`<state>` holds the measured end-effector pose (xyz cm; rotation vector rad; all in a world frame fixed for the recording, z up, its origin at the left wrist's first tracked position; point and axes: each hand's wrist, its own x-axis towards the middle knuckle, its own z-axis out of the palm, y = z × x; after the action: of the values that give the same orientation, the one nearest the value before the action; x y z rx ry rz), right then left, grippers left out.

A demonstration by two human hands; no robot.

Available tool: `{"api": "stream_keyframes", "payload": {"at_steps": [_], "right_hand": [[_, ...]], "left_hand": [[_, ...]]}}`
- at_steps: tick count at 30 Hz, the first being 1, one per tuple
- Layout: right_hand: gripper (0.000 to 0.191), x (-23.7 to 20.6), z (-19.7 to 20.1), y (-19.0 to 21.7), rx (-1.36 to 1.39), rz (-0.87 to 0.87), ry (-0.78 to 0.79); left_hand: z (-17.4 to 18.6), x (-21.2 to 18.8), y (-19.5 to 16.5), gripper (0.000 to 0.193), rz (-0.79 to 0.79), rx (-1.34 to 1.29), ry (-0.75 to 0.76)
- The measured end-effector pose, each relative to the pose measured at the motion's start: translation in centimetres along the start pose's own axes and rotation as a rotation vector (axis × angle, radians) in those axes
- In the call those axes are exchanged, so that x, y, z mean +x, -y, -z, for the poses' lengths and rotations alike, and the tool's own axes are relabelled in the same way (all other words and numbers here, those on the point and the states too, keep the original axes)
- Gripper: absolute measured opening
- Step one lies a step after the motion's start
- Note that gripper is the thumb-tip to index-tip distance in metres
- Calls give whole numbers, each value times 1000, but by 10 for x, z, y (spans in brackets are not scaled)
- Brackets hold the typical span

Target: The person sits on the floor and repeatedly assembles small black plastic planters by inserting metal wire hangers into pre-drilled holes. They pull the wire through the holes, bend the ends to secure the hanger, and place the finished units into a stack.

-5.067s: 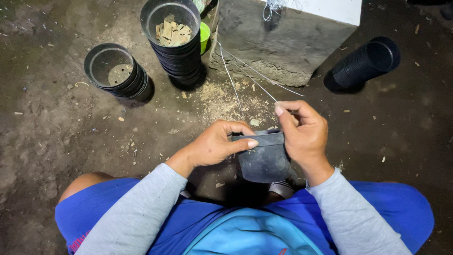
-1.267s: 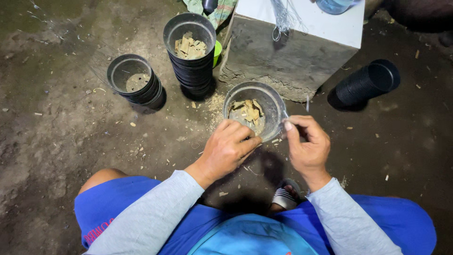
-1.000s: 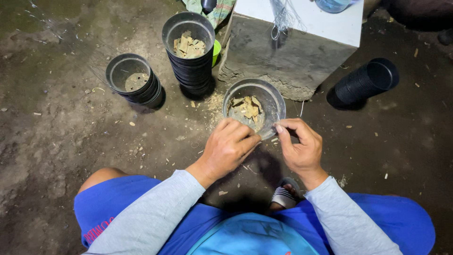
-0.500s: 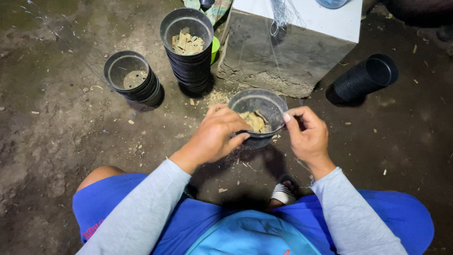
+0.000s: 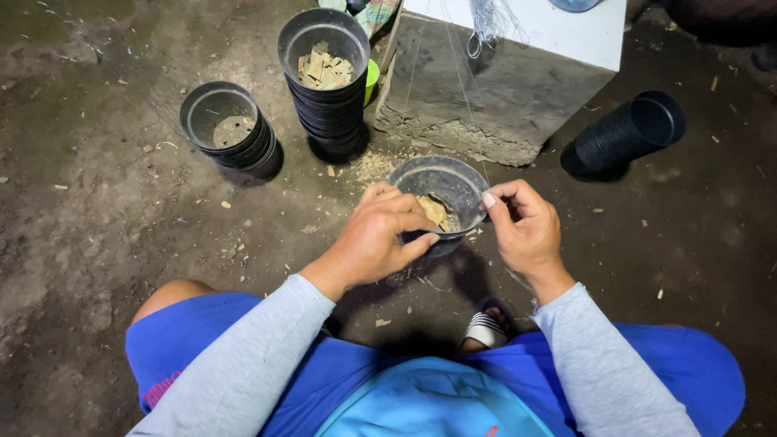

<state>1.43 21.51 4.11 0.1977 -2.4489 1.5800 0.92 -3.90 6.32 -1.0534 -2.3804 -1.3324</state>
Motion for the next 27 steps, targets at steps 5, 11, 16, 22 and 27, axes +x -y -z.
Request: {"api": "stream_keyframes", "payload": {"at_steps": [5, 11, 16, 22, 27], "right_hand": [[9, -2, -1, 0, -60, 35, -16], [10, -2, -1, 0, -41, 62, 1], [10, 0, -2, 0, -30, 55, 21], [10, 2, -5, 1, -57, 57, 21], [10, 3, -5, 2, 2, 61, 38]], "left_hand": [[-3, -1, -5, 15, -49, 73, -22], [-11, -4, -11, 15, -174, 225, -70], [-13, -6, -8, 16, -170, 224, -63], [-14, -5, -5, 18, -162, 220, -46], [-13, -4, -4, 19, -140, 145, -57]]}}
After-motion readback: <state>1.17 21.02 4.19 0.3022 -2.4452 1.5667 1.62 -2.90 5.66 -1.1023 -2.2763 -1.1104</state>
